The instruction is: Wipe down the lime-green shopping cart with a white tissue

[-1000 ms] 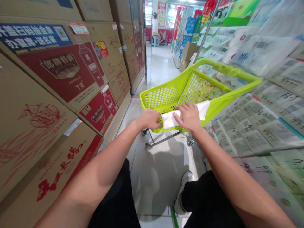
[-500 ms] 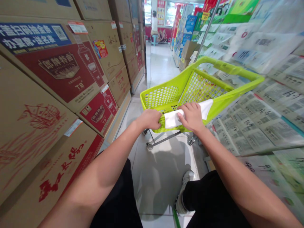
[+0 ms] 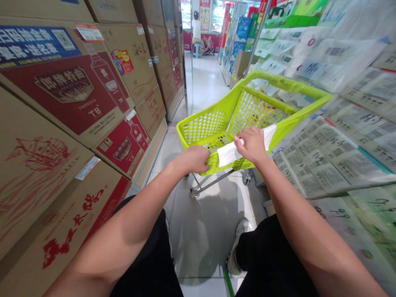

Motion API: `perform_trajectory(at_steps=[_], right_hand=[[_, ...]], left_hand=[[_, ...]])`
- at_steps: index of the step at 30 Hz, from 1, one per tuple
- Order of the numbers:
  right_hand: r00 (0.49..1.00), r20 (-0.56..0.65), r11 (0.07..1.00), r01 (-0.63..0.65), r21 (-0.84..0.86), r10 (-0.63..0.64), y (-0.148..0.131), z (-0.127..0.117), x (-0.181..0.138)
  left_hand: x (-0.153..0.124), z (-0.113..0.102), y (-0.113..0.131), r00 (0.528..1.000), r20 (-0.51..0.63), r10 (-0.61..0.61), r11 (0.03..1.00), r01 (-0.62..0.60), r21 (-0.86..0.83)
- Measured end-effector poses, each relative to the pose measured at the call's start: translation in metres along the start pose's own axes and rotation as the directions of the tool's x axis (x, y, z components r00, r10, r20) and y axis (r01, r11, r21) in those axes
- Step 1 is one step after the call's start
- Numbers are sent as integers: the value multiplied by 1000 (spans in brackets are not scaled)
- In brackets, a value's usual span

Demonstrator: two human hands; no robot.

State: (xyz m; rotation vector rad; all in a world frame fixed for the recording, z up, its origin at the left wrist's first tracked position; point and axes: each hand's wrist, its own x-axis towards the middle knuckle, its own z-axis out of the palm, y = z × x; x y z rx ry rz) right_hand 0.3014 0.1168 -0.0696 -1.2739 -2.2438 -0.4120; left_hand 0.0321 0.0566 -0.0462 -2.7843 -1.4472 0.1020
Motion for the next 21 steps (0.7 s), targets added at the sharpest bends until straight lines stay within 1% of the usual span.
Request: perform_trajectory(at_steps=[5,7,10,12,13,14,16,18,20,21], right_hand=[[1000,16,1000,-8,27,8,12,4,1],[1000,25,999,-11,43,10,20,4,2],[997,52,994,-54,92,49,29,3,3],[992,72,987,-111,115,103,33,3,3],[989,82,984,-134,120,125,34,3,3],[986,94,982,-147,122,136,34,3,3],[984,125,982,-141,128,125,33,3,1],[984,148,983,-121,136,101,29,3,-2],[984,166,983,-97,154,71,22,2,-6],[983,174,983,-80,167,50,19,2,-9]], left_hand=[[1,-7,21,997,43,60,998,-60,7],[0,-9,28,995,35,99,995,-99,1],[-8,-11,30,979,-32,202,977,-204,-68],[-15,-13,21,963,-95,252,960,-261,-98],[-18,-13,14,962,-118,246,962,-257,-91],[-21,-13,6,969,-119,217,971,-227,-73],[-23,-9,-10,991,-57,123,992,-124,-26],[-22,-2,-24,998,30,56,998,-56,12],[-17,6,-31,998,59,25,999,-27,31],[-15,9,-32,998,54,19,999,-21,33]])
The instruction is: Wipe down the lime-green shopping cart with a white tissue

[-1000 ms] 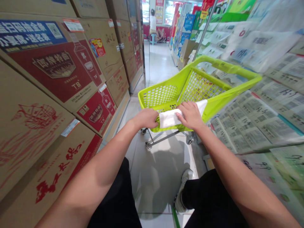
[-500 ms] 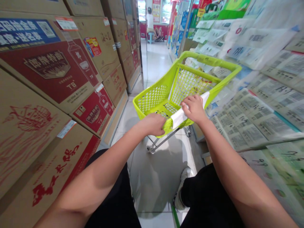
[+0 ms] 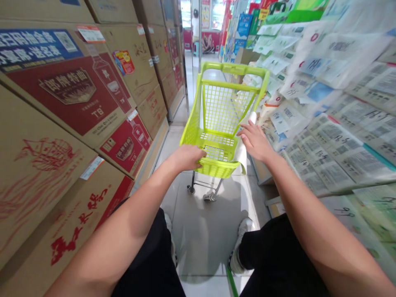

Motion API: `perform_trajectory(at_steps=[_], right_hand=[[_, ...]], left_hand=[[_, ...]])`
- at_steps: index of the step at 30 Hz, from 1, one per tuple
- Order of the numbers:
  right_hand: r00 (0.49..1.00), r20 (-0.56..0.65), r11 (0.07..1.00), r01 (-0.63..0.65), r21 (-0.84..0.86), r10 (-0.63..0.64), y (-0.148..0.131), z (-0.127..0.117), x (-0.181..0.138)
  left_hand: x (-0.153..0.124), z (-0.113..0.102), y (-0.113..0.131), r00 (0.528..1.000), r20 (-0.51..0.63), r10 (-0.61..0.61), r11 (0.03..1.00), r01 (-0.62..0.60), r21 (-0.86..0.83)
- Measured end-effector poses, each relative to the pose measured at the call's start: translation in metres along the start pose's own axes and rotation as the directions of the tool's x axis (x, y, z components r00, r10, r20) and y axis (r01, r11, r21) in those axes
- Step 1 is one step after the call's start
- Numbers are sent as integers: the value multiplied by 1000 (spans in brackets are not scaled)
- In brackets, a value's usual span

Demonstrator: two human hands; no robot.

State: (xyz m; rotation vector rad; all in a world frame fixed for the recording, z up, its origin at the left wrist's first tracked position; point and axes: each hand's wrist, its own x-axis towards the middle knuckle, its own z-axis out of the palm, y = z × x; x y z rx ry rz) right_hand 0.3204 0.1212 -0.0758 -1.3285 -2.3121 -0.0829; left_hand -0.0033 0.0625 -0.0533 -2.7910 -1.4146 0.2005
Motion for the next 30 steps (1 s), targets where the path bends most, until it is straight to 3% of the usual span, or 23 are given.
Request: perform_trajectory(at_steps=[9,13,21,26,30], right_hand=[[977,116,982,185,-21,-182,-48,-6,-26],[950,195,961,264,-86,-243,-58,-7,-31],[934,154,943,331,-36,-322,-61,-4,-17],[924,248,957,278,86,-291,-88,-4,-5],[933,238,963,259,78,-271,-92,-6,-2]], left_hand=[[8,7,5,986,-167,3,991,-25,-133],[6,3,7,952,-298,74,938,-168,-303],[11,2,16,883,-456,110,852,-320,-414],[21,13,11,867,-489,97,867,-315,-386],[16,7,-1,850,-518,92,875,-318,-366]])
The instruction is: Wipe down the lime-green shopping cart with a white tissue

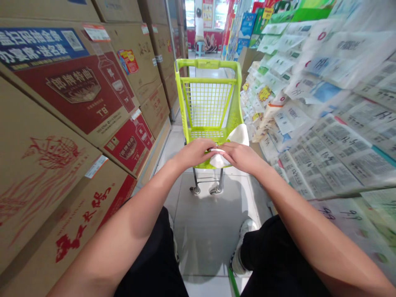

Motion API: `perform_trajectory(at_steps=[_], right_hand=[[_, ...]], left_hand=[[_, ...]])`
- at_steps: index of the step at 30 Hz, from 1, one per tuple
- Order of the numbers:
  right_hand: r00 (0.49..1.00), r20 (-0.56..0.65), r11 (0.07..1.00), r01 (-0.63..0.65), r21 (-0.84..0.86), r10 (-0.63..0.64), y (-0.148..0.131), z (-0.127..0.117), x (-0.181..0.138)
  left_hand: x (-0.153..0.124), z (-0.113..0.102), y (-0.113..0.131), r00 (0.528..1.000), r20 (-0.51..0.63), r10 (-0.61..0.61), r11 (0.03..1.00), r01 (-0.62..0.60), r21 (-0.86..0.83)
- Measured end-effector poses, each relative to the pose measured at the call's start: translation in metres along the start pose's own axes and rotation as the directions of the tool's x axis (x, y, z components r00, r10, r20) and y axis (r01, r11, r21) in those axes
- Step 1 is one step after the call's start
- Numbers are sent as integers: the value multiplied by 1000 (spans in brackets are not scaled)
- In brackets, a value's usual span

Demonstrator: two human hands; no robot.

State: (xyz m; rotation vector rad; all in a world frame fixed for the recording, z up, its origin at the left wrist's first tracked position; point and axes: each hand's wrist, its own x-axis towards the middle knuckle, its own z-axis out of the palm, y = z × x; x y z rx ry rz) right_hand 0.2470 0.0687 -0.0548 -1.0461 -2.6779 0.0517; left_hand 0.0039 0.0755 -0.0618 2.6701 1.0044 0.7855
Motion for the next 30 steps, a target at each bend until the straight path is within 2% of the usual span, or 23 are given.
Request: perform_trajectory(at_steps=[4,6,8,11,13,14,16,17,18,19,20,23,27,30], right_hand=[[996,-77,998,-44,-35,41,14,-6,-7],[993,-118,998,-36,-61,28,19,-8,-11],[987,-161,996,-23,-85,9,20,-8,-14],[983,-182,995,10,-95,-27,18,-5,-15],[980,-190,994,32,-105,-52,14,0,-13],[977,-203,993,39,-111,-61,10,3,-11],[971,-225,992,50,-115,-75,-3,10,-5],[972,-221,992,54,-114,-79,-11,14,-1],[978,-197,992,52,-112,-74,-21,17,3],[986,-158,993,36,-114,-54,-31,20,8],[994,-108,993,7,-121,-20,-40,23,13],[994,-2,981,-104,-164,105,-63,28,26],[986,32,963,-153,-222,164,-63,29,34],[978,26,946,-193,-260,207,-47,26,30]], left_hand=[[-8,-29,-3,998,-48,-30,987,37,158],[-14,-43,-8,993,-88,-81,960,102,262],[-22,-54,-16,980,-152,-126,942,166,292],[-29,-56,-33,974,-178,-137,976,163,142],[-27,-45,-44,954,-218,-204,978,210,4],[-24,-36,-48,904,-307,-298,954,289,-77],[-14,-14,-53,711,-454,-537,843,427,-328],[-9,-3,-54,611,-462,-643,762,449,-466],[-4,8,-54,545,-439,-714,689,435,-580],[0,18,-52,507,-420,-753,636,396,-662],[3,25,-50,501,-385,-775,590,355,-725],[8,36,-44,526,-321,-787,486,210,-848],[8,34,-41,525,-258,-811,368,116,-923],[8,30,-47,601,-208,-772,320,83,-944]])
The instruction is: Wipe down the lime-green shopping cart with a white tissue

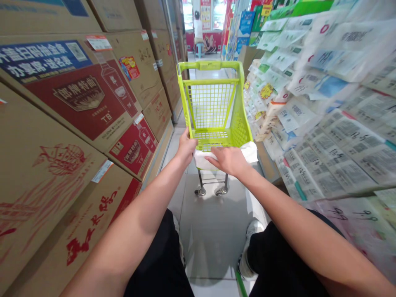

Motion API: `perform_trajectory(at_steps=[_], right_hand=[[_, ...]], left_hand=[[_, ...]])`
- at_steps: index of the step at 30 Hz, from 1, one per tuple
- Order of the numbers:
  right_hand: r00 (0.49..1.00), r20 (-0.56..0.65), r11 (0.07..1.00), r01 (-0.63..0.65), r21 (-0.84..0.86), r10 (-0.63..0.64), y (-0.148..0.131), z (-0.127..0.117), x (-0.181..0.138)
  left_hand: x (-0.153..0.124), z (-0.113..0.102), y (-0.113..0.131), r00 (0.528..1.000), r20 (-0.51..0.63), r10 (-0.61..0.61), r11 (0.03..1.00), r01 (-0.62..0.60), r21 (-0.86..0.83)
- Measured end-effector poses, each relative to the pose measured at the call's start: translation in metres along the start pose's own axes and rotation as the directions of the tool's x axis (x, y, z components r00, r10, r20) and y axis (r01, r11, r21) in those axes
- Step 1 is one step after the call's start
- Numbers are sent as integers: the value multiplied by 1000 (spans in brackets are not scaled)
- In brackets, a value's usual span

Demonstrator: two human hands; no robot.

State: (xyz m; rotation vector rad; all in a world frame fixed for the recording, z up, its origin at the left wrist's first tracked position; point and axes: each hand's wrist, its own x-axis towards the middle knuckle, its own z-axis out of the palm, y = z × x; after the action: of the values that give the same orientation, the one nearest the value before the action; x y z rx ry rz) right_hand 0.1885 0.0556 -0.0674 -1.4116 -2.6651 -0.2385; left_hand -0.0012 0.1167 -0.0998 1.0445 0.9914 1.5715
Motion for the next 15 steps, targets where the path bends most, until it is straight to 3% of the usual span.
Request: perform_trajectory(at_steps=[3,7,11,15], right_hand=[[998,30,998,-53,-32,54,20,0,-5],[995,75,992,-58,-108,67,31,-4,-14],[992,99,992,-73,-107,84,19,-7,-15],[995,99,998,-15,-65,21,-3,-8,-6]], left_hand=[[9,-9,1,998,57,-7,999,9,-32],[14,-14,3,999,42,4,1000,-3,-18],[4,2,3,999,-22,47,999,-47,-6],[-9,19,3,996,-87,-13,1000,15,23]])
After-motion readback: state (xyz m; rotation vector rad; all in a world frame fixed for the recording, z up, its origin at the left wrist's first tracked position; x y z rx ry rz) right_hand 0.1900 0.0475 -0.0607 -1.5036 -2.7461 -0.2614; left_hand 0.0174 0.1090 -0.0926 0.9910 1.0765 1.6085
